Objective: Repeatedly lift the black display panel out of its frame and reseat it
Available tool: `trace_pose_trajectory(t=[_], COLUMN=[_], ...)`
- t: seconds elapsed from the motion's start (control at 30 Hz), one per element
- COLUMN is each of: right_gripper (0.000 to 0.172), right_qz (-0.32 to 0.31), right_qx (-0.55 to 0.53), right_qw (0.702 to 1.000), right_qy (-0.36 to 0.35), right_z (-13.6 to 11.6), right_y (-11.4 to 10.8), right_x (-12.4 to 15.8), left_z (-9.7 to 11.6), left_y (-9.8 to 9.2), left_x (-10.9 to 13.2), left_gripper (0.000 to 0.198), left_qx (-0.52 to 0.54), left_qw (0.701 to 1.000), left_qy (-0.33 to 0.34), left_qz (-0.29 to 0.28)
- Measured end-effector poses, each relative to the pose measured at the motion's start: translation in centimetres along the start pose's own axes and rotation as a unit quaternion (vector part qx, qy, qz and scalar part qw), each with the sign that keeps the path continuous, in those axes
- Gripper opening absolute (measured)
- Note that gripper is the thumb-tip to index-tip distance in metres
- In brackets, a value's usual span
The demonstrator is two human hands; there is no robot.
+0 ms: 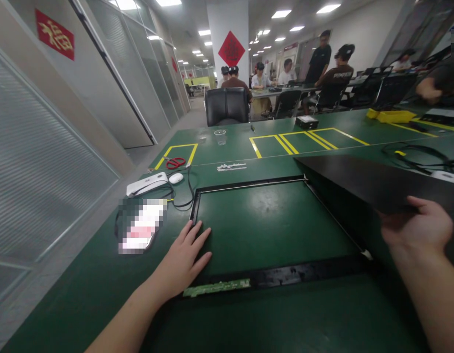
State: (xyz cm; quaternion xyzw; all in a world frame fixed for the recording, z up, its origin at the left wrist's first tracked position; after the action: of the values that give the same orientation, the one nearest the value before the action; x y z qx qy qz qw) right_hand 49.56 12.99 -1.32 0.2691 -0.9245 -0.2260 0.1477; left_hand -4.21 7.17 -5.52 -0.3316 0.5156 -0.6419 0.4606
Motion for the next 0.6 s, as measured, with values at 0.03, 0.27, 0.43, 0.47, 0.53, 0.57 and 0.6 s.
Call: trace_pose_trajectory(t=[0.03,0.27,0.43,0.47,0.53,0.57,0.6], right_gripper=[0.016,0.025,0.024,0.023,0.022,0.022,0.023], right_qz=[0.01,0.012,0.025,0.03,0.046,0.056,0.063], right_qx=[0.014,0.051,0.055,0.057,0.06,0.061,0.061], right_qw=[1.0,0.993,0.991,0.99,0.989,0.988,0.987], right_qy=[0.017,0.108,0.122,0.125,0.129,0.13,0.132], right_z=[0.4,3.0,3.4,3.4,3.3,3.3,3.3], right_y=[-0.1,-0.2,-0.7,-0.8,-1.1,-1.3,-1.4], right_x=[-0.1,-0.4,-1.1,-1.4,-1.9,-2.1,-2.3], left_z=[0.2,0.4,0.2,0.3,0.3,0.4,0.4], left_y=[-0.2,-0.5,-0.5,-0.6,-0.6,-0.5,-0.5], left_x=[0.0,-0.2,-0.1,-0.1,-0.2,-0.2,-0.3], left_gripper=[0.063,0.062,0.063,0.063,0.063,0.064,0.065], left_qx=[0.001,0.011,0.023,0.025,0.027,0.027,0.026], left_qw=[1.0,1.0,1.0,1.0,1.0,0.999,0.999], left_qy=[-0.003,-0.002,-0.006,-0.007,-0.011,-0.015,-0.019], left_qz=[-0.006,-0.009,-0.008,-0.006,-0.009,-0.014,-0.019])
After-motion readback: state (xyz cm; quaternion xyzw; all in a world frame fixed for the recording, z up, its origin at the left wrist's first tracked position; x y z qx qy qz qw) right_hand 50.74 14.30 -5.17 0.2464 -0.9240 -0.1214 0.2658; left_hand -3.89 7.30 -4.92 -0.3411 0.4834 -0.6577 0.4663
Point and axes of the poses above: each hand's wrist, its own x-axis away from the middle knuckle, its own y-axis out of the palm, z = x × y, the point moved 8 cm from there along -x, towards the middle knuckle, and after that the axes turned 7 degrees about x, right-handed, at the moved point
